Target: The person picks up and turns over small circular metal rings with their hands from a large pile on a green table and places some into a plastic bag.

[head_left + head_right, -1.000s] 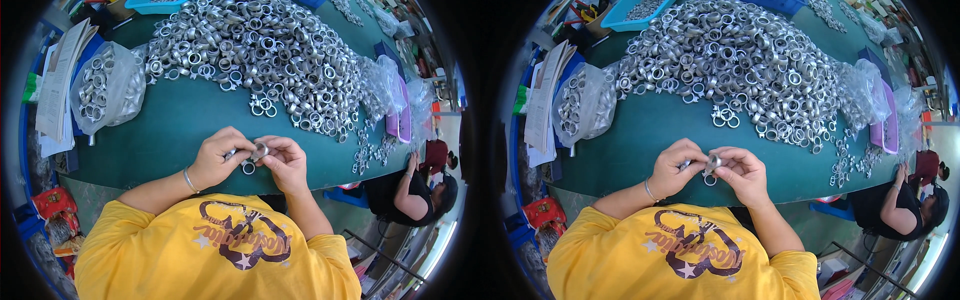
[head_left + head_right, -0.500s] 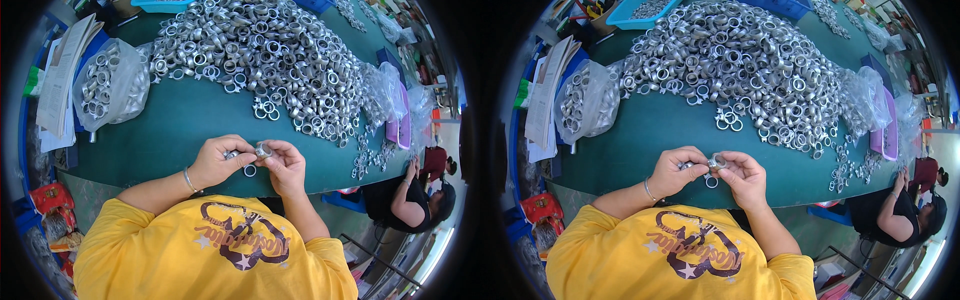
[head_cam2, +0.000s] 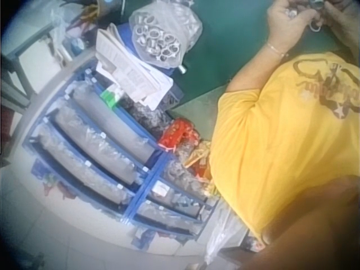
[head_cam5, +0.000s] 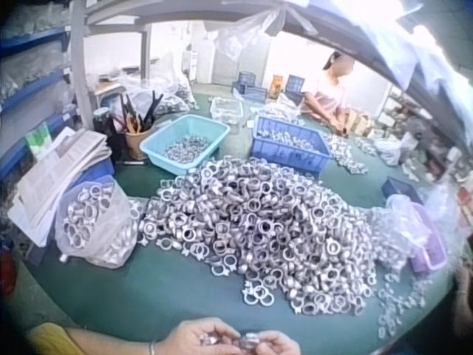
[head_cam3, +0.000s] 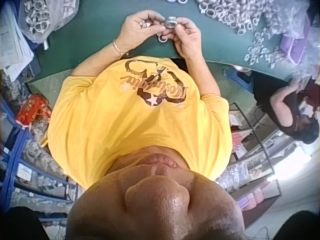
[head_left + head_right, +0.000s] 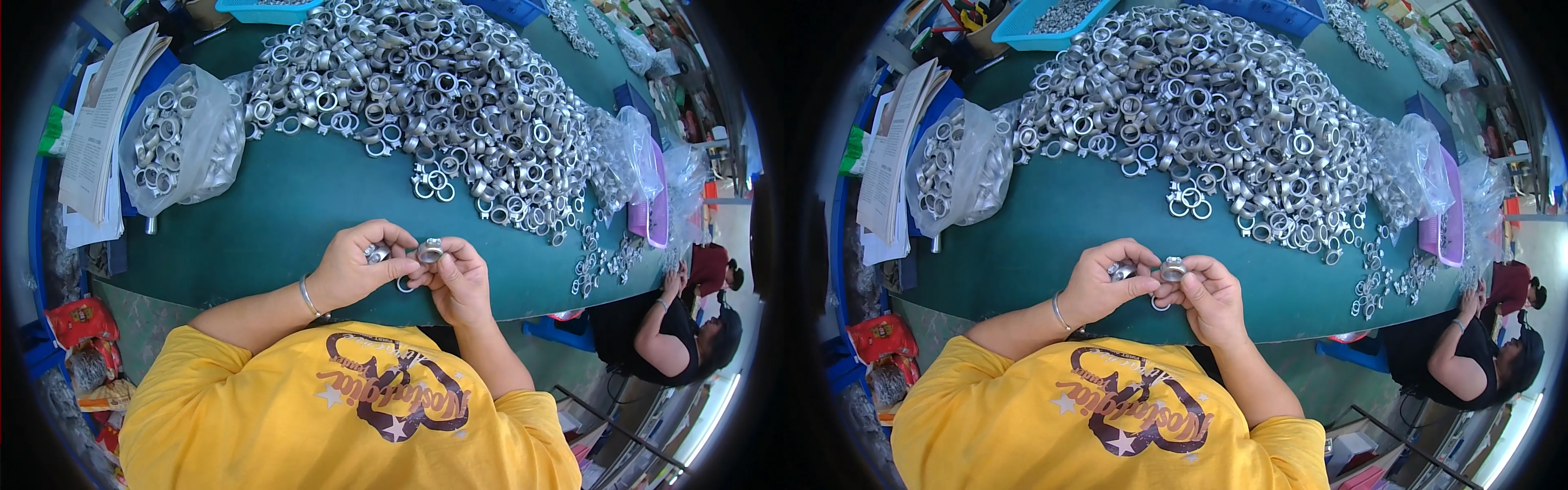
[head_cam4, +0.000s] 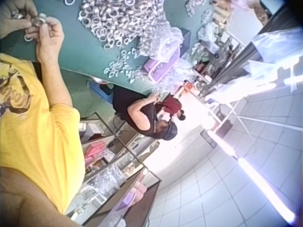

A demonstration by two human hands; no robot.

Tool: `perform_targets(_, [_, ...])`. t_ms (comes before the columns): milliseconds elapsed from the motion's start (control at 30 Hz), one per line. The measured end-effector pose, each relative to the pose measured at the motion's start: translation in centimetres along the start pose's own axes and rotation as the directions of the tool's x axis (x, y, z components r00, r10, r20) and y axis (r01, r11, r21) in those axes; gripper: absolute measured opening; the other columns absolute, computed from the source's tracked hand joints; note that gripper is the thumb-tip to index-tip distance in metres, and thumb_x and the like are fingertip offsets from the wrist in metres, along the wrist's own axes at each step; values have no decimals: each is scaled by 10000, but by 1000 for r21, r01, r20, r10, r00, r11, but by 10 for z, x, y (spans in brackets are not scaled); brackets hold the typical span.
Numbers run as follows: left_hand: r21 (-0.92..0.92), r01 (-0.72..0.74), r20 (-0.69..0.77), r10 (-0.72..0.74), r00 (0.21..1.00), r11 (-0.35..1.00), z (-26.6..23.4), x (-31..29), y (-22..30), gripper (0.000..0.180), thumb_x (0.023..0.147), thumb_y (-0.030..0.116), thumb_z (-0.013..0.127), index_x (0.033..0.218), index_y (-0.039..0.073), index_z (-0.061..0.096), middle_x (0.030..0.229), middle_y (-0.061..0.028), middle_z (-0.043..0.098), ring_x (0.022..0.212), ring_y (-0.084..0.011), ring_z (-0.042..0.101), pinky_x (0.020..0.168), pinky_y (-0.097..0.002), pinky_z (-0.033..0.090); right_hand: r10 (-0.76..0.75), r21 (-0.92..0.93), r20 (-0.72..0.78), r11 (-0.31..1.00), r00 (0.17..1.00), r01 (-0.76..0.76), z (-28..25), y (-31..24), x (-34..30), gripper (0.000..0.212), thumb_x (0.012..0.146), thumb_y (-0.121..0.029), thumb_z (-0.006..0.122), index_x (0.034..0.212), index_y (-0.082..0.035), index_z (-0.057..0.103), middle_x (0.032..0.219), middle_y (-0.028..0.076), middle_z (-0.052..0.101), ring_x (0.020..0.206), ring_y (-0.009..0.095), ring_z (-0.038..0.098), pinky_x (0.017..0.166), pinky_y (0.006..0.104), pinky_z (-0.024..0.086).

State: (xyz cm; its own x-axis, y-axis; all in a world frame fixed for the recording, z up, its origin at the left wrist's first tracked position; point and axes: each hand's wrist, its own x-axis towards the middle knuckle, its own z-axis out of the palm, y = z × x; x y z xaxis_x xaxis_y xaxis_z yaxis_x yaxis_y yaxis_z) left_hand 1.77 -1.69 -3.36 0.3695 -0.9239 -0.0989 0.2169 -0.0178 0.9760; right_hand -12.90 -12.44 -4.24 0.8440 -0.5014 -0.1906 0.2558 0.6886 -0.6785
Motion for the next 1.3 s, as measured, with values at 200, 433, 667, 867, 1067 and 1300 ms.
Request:
perform_targets(200, [-261,303,80,-293,953,917,-3,3,4,178,873,139,553,962,-10,594,820,-66,605,604,-96,561,504,-182,443,-375,-866,292,287,880,410,22,-10,2,70,724,25,662,747,4,599,741,113,613,623,187,594,569,256,472])
perform_targets(433, [-604,359,142,-348,927,712,-14,12,-4,257,909,239,469,955,4,564,862,-124,608,684,-202,629,461,-215,494,-557,-922,375,-140,741,361,10,-24,65,70,728,27,639,769,-4,592,775,118,554,630,269,543,554,303,449])
perform_targets(667, [-587,310,55,-345,937,748,-13,10,6,153,868,144,480,891,16,561,818,-116,600,679,-192,621,476,-222,496,-449,-943,189,166,873,289,4,-24,65,73,746,-8,659,783,3,597,807,76,555,662,169,553,568,254,444])
perform_targets(867, [-514,238,13,-269,963,824,-9,8,-4,147,832,108,588,927,-3,573,801,-95,600,663,-156,611,474,-203,467,-284,-713,20,668,959,213,14,-16,39,53,801,-19,627,828,9,589,731,30,574,613,79,539,525,189,424])
perform_targets(1067, [-303,166,15,-170,985,938,-9,7,5,171,806,108,649,925,-13,636,830,-48,591,647,-81,573,486,-168,437,-423,-815,518,22,744,579,17,-13,33,185,660,-14,719,809,-14,609,771,100,595,650,235,582,562,283,472])
perform_targets(1300, [-107,-74,-28,71,997,991,-8,6,5,94,767,5,659,853,-26,638,860,-48,565,626,-105,563,519,-180,442,-243,-711,348,561,905,424,8,-12,30,185,748,37,647,912,19,563,902,117,609,744,158,595,642,268,497])
